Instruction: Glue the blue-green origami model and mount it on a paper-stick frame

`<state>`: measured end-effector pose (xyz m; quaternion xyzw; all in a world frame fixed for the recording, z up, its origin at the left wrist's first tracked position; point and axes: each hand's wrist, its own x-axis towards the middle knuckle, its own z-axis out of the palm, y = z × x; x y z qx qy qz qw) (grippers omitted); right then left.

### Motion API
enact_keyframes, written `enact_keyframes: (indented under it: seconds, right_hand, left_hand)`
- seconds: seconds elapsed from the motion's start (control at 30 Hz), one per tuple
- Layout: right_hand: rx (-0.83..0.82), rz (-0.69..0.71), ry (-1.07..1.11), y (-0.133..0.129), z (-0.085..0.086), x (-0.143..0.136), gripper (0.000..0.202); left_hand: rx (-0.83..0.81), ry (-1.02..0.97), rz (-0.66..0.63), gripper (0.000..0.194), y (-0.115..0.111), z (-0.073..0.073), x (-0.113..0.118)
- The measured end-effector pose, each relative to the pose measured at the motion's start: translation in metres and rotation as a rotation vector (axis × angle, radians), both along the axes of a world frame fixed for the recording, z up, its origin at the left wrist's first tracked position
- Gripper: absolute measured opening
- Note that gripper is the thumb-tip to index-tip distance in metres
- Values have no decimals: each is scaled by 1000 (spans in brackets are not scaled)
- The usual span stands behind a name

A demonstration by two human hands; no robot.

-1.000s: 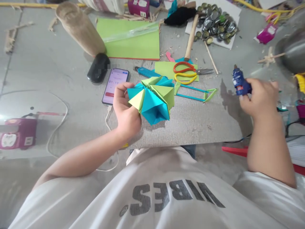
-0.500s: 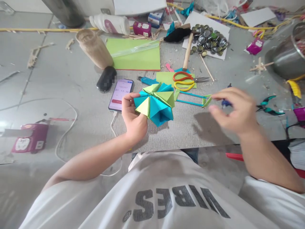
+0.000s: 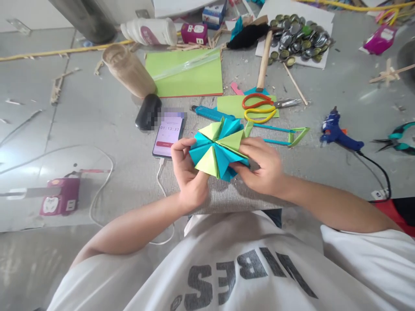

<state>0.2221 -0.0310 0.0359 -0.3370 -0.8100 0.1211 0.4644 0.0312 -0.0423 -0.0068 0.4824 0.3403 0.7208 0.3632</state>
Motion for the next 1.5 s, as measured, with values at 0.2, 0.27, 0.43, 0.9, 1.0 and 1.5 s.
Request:
enact_keyframes:
  seconds: [0.2, 0.27, 0.43, 0.9, 1.0, 1.5]
  right_hand:
    - [-55, -57, 157, -4, -13, 4, 17]
    - [-40, -44, 187, -4, -15, 4, 17]
    - [-38, -49, 206, -8, -15, 6, 18]
    - [-32, -55, 325, -9, -13, 13, 28]
    - [-51, -125, 305, -10, -14, 12, 8]
    - [-152, 78, 393, -2, -5, 16, 11]
  left_hand:
    - [-1, 147, -108, 46, -6, -2, -2]
    - [-4, 169, -152, 54, -6, -3, -4]
    - [2, 181, -281, 71, -7, 1, -12]
    - [-275, -80, -430, 76, 4, 13, -28]
    - [-246, 58, -433, 97, 8, 11, -27]
    - [-11, 47, -691, 78, 14, 29, -32]
